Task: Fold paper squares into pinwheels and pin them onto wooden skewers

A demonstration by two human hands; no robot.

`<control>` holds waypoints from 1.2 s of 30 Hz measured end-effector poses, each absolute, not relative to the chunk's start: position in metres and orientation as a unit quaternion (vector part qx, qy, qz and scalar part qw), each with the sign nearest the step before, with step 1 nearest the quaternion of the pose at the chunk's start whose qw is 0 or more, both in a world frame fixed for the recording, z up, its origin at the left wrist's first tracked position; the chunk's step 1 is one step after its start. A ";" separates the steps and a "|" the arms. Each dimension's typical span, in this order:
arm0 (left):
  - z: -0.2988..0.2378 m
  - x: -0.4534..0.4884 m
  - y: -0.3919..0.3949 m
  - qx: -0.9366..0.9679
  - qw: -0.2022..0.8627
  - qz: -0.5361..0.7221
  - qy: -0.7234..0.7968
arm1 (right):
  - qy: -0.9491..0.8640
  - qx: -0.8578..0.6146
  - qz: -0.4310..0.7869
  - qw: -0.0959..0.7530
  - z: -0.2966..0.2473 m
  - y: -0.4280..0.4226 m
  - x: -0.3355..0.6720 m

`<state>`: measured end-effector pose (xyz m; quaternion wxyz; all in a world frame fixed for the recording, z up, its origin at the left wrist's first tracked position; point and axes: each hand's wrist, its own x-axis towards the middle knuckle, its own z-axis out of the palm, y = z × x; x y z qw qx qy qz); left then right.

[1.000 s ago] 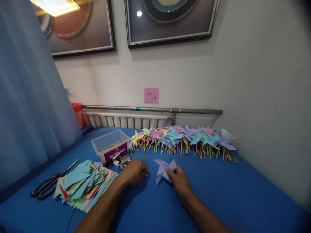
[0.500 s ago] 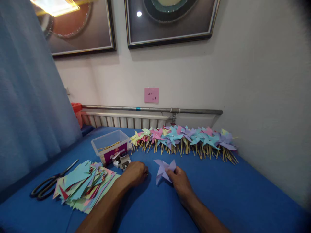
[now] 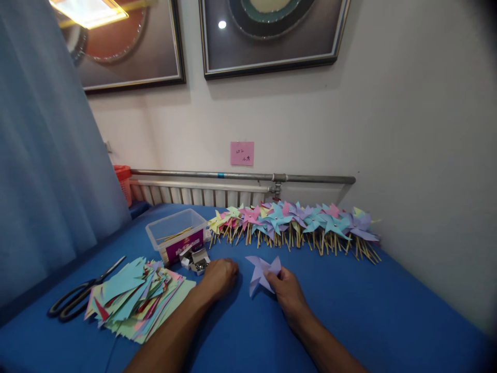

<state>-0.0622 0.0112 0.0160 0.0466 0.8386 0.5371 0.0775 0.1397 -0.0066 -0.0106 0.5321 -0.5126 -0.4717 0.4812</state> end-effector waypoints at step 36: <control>0.005 -0.013 -0.005 0.668 0.365 0.443 0.475 | -0.440 -0.522 0.461 0.567 -0.021 -0.001 0.139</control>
